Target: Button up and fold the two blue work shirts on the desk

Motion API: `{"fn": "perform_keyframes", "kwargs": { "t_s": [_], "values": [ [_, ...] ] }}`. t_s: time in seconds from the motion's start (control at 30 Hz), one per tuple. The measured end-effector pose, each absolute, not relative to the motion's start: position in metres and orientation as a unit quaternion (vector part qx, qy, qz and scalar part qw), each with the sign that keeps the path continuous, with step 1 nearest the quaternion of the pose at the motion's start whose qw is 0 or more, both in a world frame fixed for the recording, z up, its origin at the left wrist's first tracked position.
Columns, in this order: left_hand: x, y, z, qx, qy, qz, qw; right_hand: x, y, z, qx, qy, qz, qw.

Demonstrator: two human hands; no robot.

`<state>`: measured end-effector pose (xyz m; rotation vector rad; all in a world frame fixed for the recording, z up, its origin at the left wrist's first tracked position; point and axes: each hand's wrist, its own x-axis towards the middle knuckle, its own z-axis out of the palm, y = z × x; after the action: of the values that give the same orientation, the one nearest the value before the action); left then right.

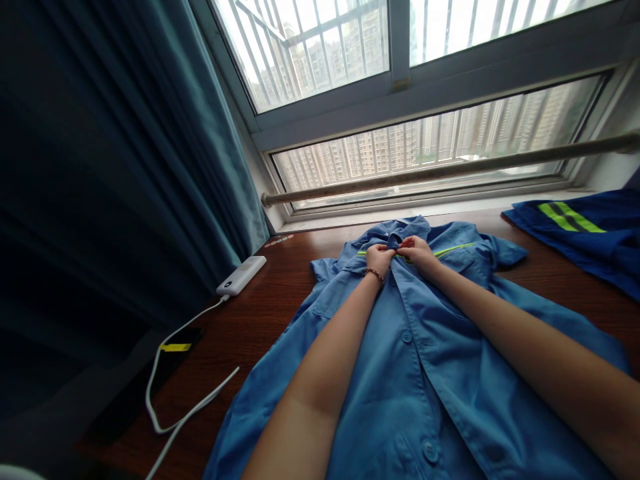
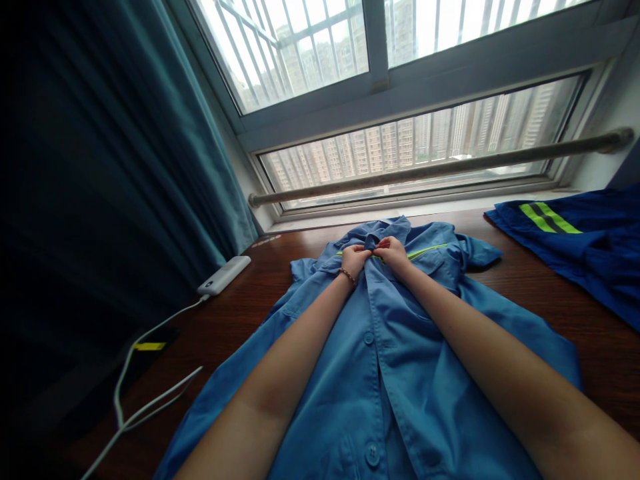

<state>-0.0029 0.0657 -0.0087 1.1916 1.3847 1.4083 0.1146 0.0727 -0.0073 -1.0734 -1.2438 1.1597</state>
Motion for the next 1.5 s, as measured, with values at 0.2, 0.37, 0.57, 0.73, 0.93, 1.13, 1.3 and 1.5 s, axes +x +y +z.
{"fn": "perform_keyframes", "kwargs": {
  "t_s": [0.2, 0.37, 0.57, 0.73, 0.93, 1.13, 1.3, 1.5],
  "values": [
    [-0.008, 0.066, -0.005, 0.444, 0.528, 0.547, 0.474, 0.115, 0.079, -0.016, -0.460, -0.576, 0.420, 0.530],
    [-0.013, 0.066, -0.002, 0.444, 0.512, 0.542, 0.497, 0.115, 0.080, -0.017, -0.471, -0.612, 0.379, 0.510],
    [-0.011, 0.065, -0.002, 0.457, 0.509, 0.537, 0.493, 0.117, 0.078, -0.014, -0.477, -0.628, 0.358, 0.500],
    [-0.011, 0.064, 0.000, 0.461, 0.514, 0.524, 0.499, 0.114, 0.065, -0.004, -0.553, -0.668, 0.200, 0.456],
    [-0.016, 0.067, -0.001, 0.494, 0.528, 0.493, 0.483, 0.099, 0.042, 0.012, -0.540, -0.765, 0.055, 0.346],
    [-0.021, 0.073, -0.006, 0.545, 0.541, 0.460, 0.446, 0.085, 0.024, 0.017, -0.562, -0.795, 0.029, 0.228],
    [-0.022, 0.071, -0.006, 0.577, 0.547, 0.450, 0.405, 0.078, 0.011, 0.037, -0.582, -0.801, 0.053, 0.131],
    [-0.024, 0.070, -0.006, 0.659, 0.520, 0.434, 0.327, 0.082, 0.014, 0.036, -0.602, -0.783, 0.065, 0.141]
  ]
}}
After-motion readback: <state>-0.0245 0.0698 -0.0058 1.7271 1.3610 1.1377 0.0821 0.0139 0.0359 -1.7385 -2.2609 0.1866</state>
